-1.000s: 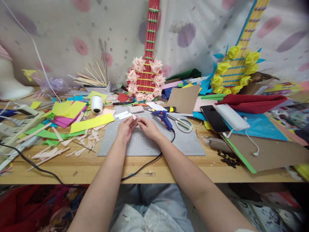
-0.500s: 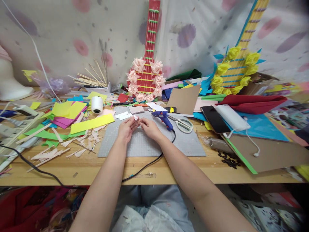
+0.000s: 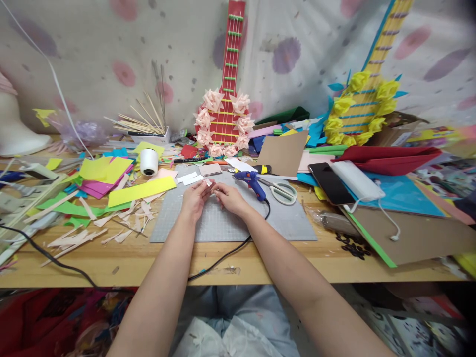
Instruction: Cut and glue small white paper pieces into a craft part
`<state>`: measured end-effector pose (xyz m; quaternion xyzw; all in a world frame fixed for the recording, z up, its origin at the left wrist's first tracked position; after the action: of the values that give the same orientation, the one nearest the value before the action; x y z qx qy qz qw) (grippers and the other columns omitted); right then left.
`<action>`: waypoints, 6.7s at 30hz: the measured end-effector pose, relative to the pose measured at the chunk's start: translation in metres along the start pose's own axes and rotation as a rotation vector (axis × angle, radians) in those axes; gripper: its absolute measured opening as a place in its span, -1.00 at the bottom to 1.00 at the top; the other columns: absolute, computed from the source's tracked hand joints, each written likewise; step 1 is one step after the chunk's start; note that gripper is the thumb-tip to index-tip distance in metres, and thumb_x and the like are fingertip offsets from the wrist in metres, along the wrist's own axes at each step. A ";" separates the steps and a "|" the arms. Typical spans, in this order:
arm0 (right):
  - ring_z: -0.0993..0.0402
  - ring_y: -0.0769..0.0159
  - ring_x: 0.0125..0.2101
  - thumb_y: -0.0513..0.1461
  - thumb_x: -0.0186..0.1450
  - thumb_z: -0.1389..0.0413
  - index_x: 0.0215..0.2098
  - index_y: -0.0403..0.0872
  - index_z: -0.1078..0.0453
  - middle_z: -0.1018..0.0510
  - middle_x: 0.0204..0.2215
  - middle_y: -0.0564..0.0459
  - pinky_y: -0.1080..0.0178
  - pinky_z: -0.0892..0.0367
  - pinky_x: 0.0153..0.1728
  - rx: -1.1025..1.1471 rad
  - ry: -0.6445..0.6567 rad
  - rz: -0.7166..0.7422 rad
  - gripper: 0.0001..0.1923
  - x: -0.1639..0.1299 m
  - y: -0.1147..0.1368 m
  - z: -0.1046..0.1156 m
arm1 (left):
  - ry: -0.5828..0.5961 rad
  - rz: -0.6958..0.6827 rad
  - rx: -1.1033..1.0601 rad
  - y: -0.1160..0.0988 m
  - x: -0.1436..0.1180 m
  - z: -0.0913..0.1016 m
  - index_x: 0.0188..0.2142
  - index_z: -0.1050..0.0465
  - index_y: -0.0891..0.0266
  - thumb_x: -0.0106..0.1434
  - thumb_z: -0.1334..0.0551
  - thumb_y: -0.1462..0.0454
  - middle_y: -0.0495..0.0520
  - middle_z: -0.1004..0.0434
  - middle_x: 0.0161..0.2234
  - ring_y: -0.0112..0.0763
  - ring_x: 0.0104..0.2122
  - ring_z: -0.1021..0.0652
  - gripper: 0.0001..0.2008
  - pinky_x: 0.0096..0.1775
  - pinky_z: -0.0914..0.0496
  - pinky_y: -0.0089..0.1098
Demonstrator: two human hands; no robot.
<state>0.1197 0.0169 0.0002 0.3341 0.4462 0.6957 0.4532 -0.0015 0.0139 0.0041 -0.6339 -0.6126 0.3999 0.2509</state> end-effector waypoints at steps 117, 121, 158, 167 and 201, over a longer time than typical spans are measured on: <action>-0.19 0.53 -0.69 -0.13 0.15 0.00 -0.48 -0.08 -0.18 -0.31 -0.65 0.21 0.41 -0.18 -0.64 0.359 0.006 0.015 -0.82 0.002 -0.003 -0.004 | -0.196 -0.322 0.110 0.004 0.001 -0.003 -0.42 -0.08 0.22 -0.22 -0.35 0.35 -0.13 -0.40 -0.61 -0.47 -0.59 -0.51 -0.55 -0.40 -0.42 -0.38; -0.16 0.55 -0.70 -0.14 0.07 -0.09 -0.49 -0.10 -0.19 -0.29 -0.68 0.22 0.43 -0.17 -0.67 0.657 0.061 -0.049 -0.79 0.002 0.001 0.001 | -0.117 -0.279 0.086 0.004 0.000 -0.004 -0.35 -0.16 0.26 -0.19 -0.35 0.34 0.00 -0.48 -0.55 -0.43 -0.51 -0.54 -0.57 -0.33 -0.43 -0.34; -0.18 0.56 -0.69 -0.13 0.12 -0.02 -0.49 -0.09 -0.16 -0.29 -0.68 0.23 0.44 -0.21 -0.68 0.426 0.045 -0.043 -0.81 0.002 0.000 -0.005 | -0.185 -0.390 0.335 0.007 -0.001 -0.002 -0.56 -0.41 0.30 -0.01 -0.22 0.09 -0.06 -0.32 -0.66 -0.57 -0.64 -0.34 -0.71 -0.49 -0.28 -0.50; -0.19 0.56 -0.70 -0.15 0.12 -0.02 -0.49 -0.09 -0.17 -0.29 -0.66 0.22 0.43 -0.20 -0.67 0.432 0.005 -0.066 -0.82 0.000 0.003 -0.002 | -0.258 -0.328 0.233 0.008 0.004 0.003 -0.44 -0.43 0.33 0.02 -0.17 0.05 -0.08 -0.29 -0.62 -0.62 -0.66 -0.33 -0.66 -0.53 -0.27 -0.51; -0.19 0.56 -0.73 -0.14 0.10 -0.02 -0.47 -0.09 -0.18 -0.30 -0.69 0.24 0.43 -0.18 -0.69 0.488 -0.083 -0.052 -0.82 0.005 -0.004 0.001 | -0.243 -0.359 0.415 0.014 0.004 0.003 -0.47 -0.39 0.33 -0.02 -0.23 0.18 -0.04 -0.40 -0.58 -0.60 -0.67 -0.35 -0.78 -0.55 -0.28 -0.50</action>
<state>0.1199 0.0231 -0.0031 0.4504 0.5905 0.5410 0.3948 0.0035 0.0161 -0.0095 -0.3983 -0.6455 0.5387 0.3668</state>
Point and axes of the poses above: each hand's wrist, its own x-axis towards the middle knuckle, its own z-axis out of the back of the hand, y = z × x, the point moved 1 cm from there along x, towards the middle knuckle
